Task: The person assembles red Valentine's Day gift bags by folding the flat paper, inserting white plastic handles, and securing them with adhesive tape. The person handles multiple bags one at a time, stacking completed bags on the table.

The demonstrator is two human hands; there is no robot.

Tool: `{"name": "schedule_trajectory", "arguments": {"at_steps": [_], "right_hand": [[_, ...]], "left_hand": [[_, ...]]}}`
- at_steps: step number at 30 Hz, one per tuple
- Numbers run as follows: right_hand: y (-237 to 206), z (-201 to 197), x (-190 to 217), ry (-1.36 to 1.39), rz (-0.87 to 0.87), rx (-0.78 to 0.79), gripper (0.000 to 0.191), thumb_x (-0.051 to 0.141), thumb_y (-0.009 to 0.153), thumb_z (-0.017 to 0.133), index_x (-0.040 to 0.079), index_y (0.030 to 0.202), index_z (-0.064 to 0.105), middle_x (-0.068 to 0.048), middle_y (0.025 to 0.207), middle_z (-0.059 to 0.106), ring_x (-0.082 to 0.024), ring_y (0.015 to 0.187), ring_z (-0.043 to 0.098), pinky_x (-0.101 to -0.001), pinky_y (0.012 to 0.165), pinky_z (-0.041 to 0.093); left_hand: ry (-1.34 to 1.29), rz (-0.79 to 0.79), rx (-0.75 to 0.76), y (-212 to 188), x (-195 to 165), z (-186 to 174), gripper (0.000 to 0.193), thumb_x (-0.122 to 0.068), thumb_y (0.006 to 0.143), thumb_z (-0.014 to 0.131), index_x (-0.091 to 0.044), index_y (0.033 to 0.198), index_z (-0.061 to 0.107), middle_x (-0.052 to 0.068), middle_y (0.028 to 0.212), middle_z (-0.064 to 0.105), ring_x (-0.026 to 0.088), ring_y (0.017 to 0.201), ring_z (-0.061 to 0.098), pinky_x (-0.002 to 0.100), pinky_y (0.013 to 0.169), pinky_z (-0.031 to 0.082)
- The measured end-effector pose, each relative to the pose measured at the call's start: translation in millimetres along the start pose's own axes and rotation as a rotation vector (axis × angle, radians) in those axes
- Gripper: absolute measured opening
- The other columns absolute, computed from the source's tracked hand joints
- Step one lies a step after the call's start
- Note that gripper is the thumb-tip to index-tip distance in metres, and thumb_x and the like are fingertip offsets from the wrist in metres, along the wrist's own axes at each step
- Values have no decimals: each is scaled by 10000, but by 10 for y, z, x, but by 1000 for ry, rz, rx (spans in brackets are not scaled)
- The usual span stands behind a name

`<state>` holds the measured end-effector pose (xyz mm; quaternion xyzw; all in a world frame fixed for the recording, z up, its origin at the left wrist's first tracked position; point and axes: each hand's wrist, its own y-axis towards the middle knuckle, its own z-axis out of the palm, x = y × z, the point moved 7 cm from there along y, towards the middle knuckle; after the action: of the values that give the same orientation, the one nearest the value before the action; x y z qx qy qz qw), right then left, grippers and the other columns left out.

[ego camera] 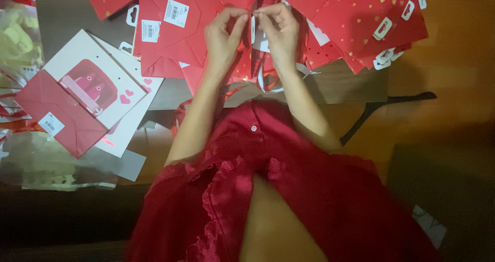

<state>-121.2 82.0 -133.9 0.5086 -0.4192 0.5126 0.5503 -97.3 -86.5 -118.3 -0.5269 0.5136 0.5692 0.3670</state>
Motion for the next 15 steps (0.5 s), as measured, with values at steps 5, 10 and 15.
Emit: {"name": "schedule_trajectory", "arguments": {"at_steps": [5,10,15], "right_hand": [[13,36,-14,-169,-60,-18,91,-45,993,663,4,1069,678,-34,988,723,-69,892,646,-237,804,519],[16,48,-1,-298,-98,-25,126,-38,988,663,12,1097,701,-30,1016,745,-78,950,689,-241,856,545],[1,62,43,-430,-118,-30,128,-46,961,679,17,1069,706,-25,954,714,-77,807,643,-240,739,520]], "left_hand": [[-39,27,3,-3,-6,3,57,-75,1018,676,-25,1029,699,31,835,728,70,744,645,252,676,524],[28,106,13,-7,-40,9,56,-72,1020,681,-19,1036,690,50,890,743,91,809,694,263,738,548],[-3,41,5,-3,16,13,63,-77,1016,677,-14,1021,682,54,846,727,93,758,661,267,698,537]]}}
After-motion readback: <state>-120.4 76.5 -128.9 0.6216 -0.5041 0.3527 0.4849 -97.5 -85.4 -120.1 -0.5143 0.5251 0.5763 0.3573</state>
